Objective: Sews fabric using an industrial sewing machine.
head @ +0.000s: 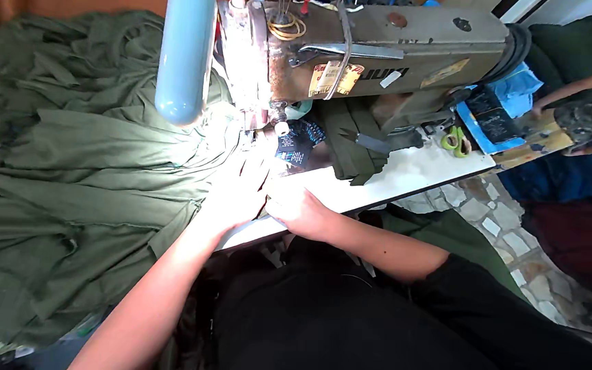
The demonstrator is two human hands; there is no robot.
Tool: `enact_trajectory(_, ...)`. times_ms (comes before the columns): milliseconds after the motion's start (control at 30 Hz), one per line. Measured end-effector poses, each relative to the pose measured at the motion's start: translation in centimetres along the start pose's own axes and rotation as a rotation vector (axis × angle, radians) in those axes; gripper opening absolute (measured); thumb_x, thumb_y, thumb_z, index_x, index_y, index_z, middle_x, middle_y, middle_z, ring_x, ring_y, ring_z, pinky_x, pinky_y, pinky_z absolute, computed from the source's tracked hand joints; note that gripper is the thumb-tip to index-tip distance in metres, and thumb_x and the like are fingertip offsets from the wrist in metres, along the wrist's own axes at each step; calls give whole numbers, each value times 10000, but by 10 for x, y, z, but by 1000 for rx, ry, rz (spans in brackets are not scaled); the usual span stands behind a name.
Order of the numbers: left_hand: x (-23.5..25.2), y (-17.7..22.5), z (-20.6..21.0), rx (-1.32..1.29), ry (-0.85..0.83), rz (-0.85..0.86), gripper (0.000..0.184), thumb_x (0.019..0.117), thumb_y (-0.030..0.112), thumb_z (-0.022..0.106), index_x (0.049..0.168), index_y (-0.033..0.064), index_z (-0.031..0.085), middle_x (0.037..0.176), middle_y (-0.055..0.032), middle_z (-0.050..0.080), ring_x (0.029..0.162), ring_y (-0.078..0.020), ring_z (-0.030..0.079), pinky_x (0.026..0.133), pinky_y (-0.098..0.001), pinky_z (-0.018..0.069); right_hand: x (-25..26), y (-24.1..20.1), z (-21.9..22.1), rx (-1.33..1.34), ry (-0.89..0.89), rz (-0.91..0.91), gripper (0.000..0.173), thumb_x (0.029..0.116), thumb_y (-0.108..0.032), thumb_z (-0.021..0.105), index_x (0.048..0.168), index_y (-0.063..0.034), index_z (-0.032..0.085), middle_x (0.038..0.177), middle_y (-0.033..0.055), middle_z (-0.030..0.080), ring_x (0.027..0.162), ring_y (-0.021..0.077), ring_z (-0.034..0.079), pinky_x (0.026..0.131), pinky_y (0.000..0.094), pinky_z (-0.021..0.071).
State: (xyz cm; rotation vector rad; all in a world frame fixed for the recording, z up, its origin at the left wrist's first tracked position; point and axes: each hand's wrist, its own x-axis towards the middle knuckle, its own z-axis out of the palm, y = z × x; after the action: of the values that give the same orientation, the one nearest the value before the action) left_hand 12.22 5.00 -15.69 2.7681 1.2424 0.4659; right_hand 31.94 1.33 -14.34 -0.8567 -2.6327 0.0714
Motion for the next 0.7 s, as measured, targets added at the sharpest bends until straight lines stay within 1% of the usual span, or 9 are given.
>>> enact_trajectory(67, 1, 1, 1, -7, -12, -10, 594, 1014, 307, 332, 1514, 27, 489, 1590, -183, 440, 1480, -374, 400, 1189, -570, 307, 0, 0, 0, -13, 17, -3, 98, 903, -33, 638, 858, -40, 725, 868, 137, 694, 858, 300, 698, 729, 442, 562)
enact_trajectory(133, -2, -1, 4, -19, 47, 9, 565, 1006, 280, 347, 1450, -1, 556, 1539, -186, 506, 1456, -377, 437, 1189, -562, 311, 2, -1, -2, -33, -1, 1, 100, 904, -30, 634, 855, -42, 721, 878, 140, 696, 872, 300, 701, 735, 440, 563)
enact_trajectory(200, -5, -3, 8, -48, 147, 22, 509, 980, 263, 392, 1300, -22, 668, 1369, -208, 639, 1326, -401, 563, 1096, -575, 409, 2, 0, -2, -39, -14, 3, 108, 913, -32, 629, 866, -41, 726, 940, 155, 719, 932, 312, 712, 773, 454, 569)
enact_trajectory(233, -7, -4, 10, -61, 178, 20, 483, 962, 258, 420, 1239, -17, 704, 1247, -224, 677, 1207, -415, 620, 1002, -590, 457, 2, 0, -1, -37, -4, -1, 114, 918, -37, 627, 864, -45, 727, 967, 158, 729, 952, 313, 715, 781, 455, 573)
enact_trajectory(300, -7, -5, 9, -63, 198, 23, 464, 940, 256, 436, 1182, -5, 734, 1118, -228, 687, 1078, -414, 656, 894, -587, 495, 2, -1, -1, -39, -13, 6, 127, 927, -47, 615, 876, -45, 732, 1021, 171, 737, 1010, 322, 716, 819, 464, 572)
enact_trajectory(467, -4, -9, 8, -57, 191, 27, 460, 943, 255, 434, 1177, -1, 737, 1109, -236, 672, 1074, -418, 646, 911, -589, 480, 2, 3, 5, -55, 32, -3, 147, 934, -48, 598, 882, -48, 736, 1065, 169, 733, 1013, 310, 712, 827, 455, 574)
enact_trajectory(533, -3, -10, 8, -55, 201, 32, 458, 941, 250, 433, 1174, 0, 738, 1124, -238, 672, 1095, -420, 640, 935, -589, 475, 2, 3, 5, -51, 29, 11, 165, 941, -59, 593, 921, -44, 757, 1141, 185, 734, 1084, 328, 708, 866, 472, 574)
enact_trajectory(633, -1, -12, 8, -57, 209, 27, 467, 940, 250, 424, 1184, 2, 735, 1134, -234, 675, 1100, -409, 644, 930, -585, 481, 4, 5, 8, -69, 54, 11, 150, 934, -67, 604, 903, -55, 750, 1113, 178, 735, 1062, 325, 708, 865, 473, 568)
enact_trajectory(700, 1, -11, 5, -61, 185, 8, 464, 938, 243, 431, 1190, -9, 728, 1144, -235, 669, 1095, -412, 642, 924, -587, 482, 7, 6, 7, -58, 38, 32, 163, 946, -70, 594, 934, -51, 756, 1067, 171, 734, 1067, 325, 701, 927, 485, 550)
